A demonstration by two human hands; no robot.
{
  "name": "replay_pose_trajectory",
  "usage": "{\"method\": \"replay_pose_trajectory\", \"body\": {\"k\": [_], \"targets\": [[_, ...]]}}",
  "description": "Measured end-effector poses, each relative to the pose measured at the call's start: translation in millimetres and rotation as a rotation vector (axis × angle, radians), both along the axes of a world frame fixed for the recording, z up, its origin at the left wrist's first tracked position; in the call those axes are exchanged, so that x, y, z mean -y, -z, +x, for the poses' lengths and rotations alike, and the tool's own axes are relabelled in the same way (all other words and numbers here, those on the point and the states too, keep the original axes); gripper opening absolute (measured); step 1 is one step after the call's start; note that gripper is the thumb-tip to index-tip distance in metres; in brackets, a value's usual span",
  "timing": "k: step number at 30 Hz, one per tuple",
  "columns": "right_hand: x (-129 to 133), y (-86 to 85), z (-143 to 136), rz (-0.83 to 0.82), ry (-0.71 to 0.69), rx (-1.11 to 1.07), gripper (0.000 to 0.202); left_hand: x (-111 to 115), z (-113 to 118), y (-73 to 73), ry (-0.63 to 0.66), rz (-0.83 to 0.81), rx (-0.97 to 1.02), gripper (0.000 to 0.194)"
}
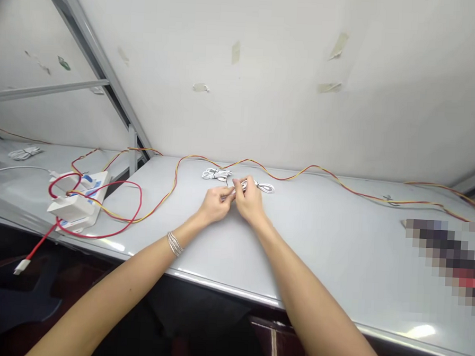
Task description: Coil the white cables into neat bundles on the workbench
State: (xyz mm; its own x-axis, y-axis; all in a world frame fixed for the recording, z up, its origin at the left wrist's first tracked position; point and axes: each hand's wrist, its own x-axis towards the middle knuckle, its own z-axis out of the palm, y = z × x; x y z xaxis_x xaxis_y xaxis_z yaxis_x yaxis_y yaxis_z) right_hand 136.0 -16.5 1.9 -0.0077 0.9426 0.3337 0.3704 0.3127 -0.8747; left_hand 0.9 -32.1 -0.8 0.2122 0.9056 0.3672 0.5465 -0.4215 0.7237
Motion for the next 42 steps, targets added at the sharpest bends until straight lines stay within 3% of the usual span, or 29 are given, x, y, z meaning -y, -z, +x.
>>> {"method": "replay_pose_trajectory", "body": {"k": [4, 7, 9, 14, 18, 21, 27, 32, 37, 42], "targets": [[-4.1, 2.5, -2.1, -0.002, -0.055, -0.101, 0.051, -10.8, -15.8, -2.2, -0.130, -0.050, 0.304, 0.023], [-10.3, 4.9, 0.7, -0.039, -0.023, 0.097, 0.030, -18.3, -28.4, -2.7, -0.216, -0.047, 0.386, 0.033], [-14.4, 5.8, 0.6, -0.036, -0.072, 0.246, 0.017, -21.3, -33.5, -2.3, -0.234, -0.041, 0.410, 0.038], [-25.1, 2.6, -13.4, 0.003, -0.134, 0.523, 0.025, -22.8, -34.2, 0.7, -0.175, -0.075, 0.495, 0.036], [-30.8, 2.9, -21.6, -0.041, -0.103, 0.563, 0.010, -21.5, -32.2, 1.4, -0.102, -0.142, 0.585, 0.033], [-28.2, 9.0, -14.9, -0.037, -0.084, 0.559, 0.014, -19.6, -31.4, -0.4, -0.054, -0.179, 0.638, 0.033], [-21.6, 16.7, 10.2, 0.031, 0.079, 0.304, 0.009, -13.8, -25.9, -4.2, 0.134, -0.364, 0.719, 0.038], [-21.7, 10.6, 9.5, -0.093, -0.065, -0.055, 0.023, -10.0, -23.5, -7.3, 0.275, -0.558, 0.776, 0.042], [-11.7, 4.5, -0.2, -0.266, -0.081, -0.315, 0.035, -8.8, -25.4, -9.1, 0.386, -0.639, 0.827, 0.040], [-3.3, -2.0, -3.5, -0.265, -0.181, -0.504, 0.038, -9.4, -24.4, -6.9, 0.413, -0.691, 0.864, 0.035]]}}
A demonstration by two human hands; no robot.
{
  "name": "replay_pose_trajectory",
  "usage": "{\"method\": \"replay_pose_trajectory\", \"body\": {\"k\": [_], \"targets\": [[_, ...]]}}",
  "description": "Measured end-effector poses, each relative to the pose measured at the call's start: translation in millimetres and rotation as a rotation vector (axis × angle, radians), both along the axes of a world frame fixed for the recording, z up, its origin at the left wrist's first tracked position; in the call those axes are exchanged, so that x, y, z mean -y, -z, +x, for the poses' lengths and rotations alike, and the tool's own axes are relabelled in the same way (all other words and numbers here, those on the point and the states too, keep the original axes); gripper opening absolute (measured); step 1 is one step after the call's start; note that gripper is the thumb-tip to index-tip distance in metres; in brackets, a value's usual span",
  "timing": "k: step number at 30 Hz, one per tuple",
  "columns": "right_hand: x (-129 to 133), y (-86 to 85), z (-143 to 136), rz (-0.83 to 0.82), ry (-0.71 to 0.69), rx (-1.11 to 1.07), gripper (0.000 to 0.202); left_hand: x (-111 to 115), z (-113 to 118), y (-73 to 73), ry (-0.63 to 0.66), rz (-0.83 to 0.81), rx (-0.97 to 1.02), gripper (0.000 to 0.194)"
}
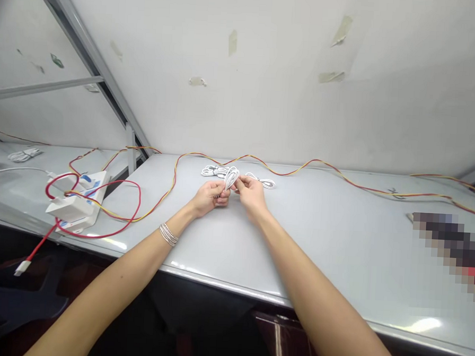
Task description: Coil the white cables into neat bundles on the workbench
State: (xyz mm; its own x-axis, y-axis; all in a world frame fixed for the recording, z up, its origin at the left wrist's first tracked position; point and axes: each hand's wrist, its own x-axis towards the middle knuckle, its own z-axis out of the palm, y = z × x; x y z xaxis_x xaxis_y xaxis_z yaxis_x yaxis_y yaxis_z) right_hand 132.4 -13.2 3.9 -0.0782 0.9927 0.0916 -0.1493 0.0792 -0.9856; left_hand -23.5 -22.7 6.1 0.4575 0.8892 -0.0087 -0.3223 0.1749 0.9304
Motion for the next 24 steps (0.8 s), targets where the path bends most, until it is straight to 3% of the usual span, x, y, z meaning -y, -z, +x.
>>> {"method": "replay_pose_trajectory", "body": {"k": [5, 10, 13, 18, 24], "targets": [[-0.5, -1.8, -0.9, 0.090, 0.029, 0.015, 0.031, -1.3, 0.5, 1.9, -0.046, -0.015, -0.040, 0.030], [-3.0, 3.2, 0.9, 0.160, 0.022, 0.171, 0.020, -0.9, 1.3, 0.8, -0.111, 0.082, -0.175, 0.033], [-2.4, 5.1, 1.1, 0.168, 0.025, 0.194, 0.024, 0.7, 2.1, -1.1, -0.148, 0.132, -0.231, 0.034], [-0.1, 4.4, -1.6, 0.148, 0.078, 0.238, 0.043, 3.2, 2.9, -3.1, -0.152, 0.188, -0.283, 0.039], [0.3, 0.5, -1.5, -0.032, 0.065, 0.214, 0.025, 0.5, 1.5, -4.6, -0.280, 0.211, -0.311, 0.056]]}}
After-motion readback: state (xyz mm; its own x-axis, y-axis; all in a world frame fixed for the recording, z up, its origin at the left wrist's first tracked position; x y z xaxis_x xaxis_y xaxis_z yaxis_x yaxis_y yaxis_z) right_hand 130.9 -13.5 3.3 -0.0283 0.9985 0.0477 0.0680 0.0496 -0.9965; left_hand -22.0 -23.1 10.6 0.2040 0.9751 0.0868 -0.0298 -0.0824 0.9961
